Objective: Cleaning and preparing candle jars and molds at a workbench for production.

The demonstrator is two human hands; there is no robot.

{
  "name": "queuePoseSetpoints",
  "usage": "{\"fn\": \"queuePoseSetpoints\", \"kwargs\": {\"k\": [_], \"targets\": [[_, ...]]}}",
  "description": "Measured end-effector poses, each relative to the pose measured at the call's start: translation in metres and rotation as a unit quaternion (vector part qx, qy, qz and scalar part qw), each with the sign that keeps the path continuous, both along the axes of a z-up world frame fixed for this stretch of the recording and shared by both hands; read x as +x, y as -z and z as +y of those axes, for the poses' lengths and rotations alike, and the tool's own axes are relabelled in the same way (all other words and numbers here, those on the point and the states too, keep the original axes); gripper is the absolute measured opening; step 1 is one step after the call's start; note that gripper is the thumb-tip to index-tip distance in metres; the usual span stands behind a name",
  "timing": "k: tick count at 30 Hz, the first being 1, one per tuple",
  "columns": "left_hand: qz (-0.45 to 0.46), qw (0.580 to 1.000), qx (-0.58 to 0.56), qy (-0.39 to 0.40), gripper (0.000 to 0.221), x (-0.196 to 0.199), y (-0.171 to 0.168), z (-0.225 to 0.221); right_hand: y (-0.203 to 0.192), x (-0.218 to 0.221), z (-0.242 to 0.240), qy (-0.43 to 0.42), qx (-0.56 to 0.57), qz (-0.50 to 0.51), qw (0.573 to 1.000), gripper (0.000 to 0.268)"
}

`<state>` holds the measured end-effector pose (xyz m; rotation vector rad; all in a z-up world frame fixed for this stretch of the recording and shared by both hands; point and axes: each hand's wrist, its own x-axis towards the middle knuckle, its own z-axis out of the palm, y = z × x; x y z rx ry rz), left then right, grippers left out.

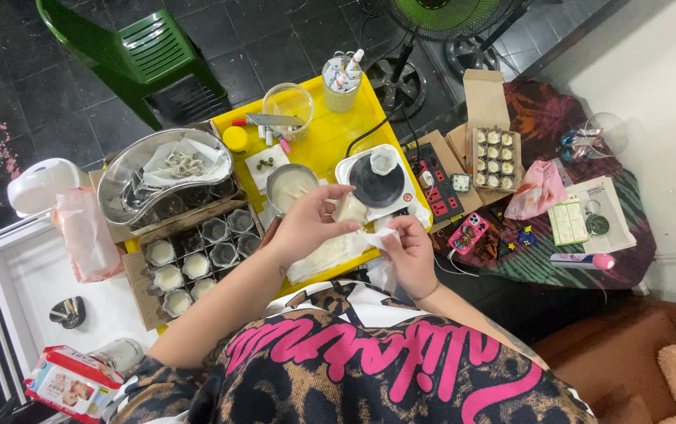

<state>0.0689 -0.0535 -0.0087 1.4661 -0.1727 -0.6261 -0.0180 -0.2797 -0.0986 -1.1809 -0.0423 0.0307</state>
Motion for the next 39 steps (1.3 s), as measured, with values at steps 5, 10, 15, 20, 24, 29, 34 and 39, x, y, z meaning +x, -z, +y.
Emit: {"fn": "queuePoseSetpoints", "kwargs": {"k": [5, 10, 15, 20, 24, 29, 34, 39], "targets": [[-0.03, 0.997, 0.015, -0.065, 0.063, -0.022, -0.019, -0.003, -0.02, 0.023, 0.034, 0.013, -0.011, 0.011, 1.0, 0.026], [-0.02, 0.99, -0.026, -0.135, 0.058, -0.037, -0.01, 0.012, -0.033, 0.032, 0.061, -0.032, 0.019, 0.079, 0.996, 0.021], [-0.064, 0.978, 0.043, -0.196, 0.056, -0.047, -0.004, 0.029, -0.02, 0.041, 0.073, -0.099, 0.088, 0.102, 0.986, 0.013], [-0.021, 0.981, -0.014, -0.191, 0.058, -0.048, -0.007, 0.05, -0.014, 0.038, 0.074, -0.114, -0.206, 0.062, 0.97, 0.018], [-0.036, 0.986, -0.044, -0.156, 0.059, -0.036, -0.014, 0.057, -0.01, 0.033, 0.068, -0.165, -0.398, -0.252, 0.867, 0.013], [-0.18, 0.971, 0.142, -0.068, 0.055, -0.006, -0.045, 0.036, 0.006, 0.032, 0.056, -0.222, -0.519, -0.283, 0.775, 0.017], [-0.235, 0.939, 0.253, -0.008, 0.058, 0.028, -0.006, 0.0, 0.017, 0.032, 0.033, -0.25, -0.596, -0.409, 0.644, 0.024], [-0.304, 0.917, 0.259, -0.016, 0.078, 0.057, 0.038, -0.022, 0.011, 0.027, 0.019, -0.181, -0.542, -0.419, 0.706, 0.031]]}}
